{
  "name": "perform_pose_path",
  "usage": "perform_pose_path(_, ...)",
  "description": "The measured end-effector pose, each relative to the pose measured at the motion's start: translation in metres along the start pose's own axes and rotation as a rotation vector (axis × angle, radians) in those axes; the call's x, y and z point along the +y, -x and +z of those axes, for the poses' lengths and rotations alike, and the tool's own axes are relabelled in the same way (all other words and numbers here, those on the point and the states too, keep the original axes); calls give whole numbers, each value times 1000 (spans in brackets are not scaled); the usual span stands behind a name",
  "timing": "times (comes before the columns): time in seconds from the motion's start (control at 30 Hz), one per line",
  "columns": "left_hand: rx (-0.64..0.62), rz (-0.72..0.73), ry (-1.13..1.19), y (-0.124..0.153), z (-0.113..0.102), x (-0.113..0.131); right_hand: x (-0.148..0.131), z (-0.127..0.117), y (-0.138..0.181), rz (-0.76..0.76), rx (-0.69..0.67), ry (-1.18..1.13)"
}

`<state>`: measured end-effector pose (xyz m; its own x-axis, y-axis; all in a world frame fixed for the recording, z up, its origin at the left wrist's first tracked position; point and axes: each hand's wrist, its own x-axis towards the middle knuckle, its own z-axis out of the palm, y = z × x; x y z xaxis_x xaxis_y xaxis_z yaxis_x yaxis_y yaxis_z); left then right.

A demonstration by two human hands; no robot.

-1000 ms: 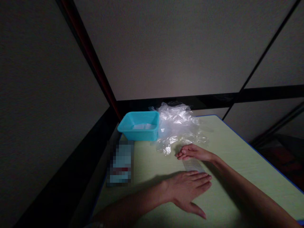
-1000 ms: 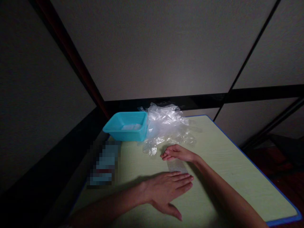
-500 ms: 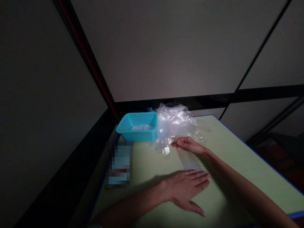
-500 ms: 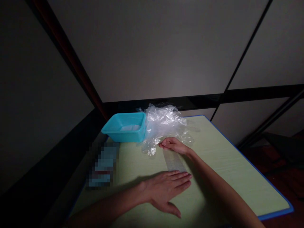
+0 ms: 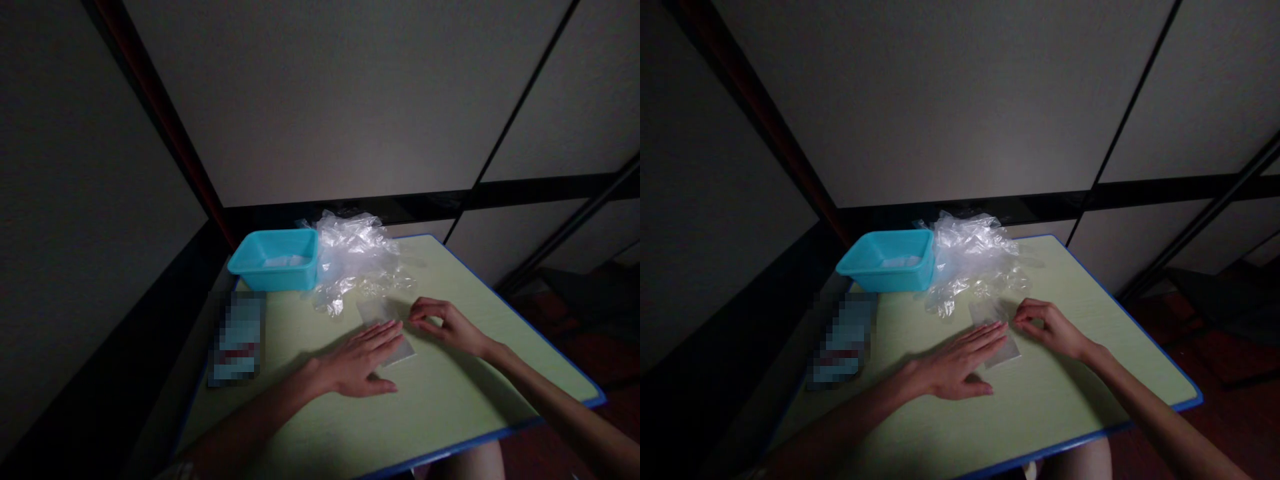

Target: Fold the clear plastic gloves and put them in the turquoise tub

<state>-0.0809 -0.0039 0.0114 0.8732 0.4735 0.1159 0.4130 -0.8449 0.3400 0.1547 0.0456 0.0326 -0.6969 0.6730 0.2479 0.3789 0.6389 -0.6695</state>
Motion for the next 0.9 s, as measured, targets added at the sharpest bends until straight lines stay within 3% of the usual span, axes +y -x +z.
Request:
perform_pose_path(0.1, -22, -5, -26, 7, 1, 1, -2, 7, 24, -114, -88, 273)
perform_pose_path(0.3, -59, -25, -66, 15, 5, 5, 2, 26, 41, -360, -10, 606)
perform_pose_path(0.53, -63, -62, -71, 14, 5, 4, 5, 31, 37, -506, 7, 771)
perform_pose_path(0.9, -45, -50, -48, 14, 3, 6, 6, 33, 36, -571, 44, 761)
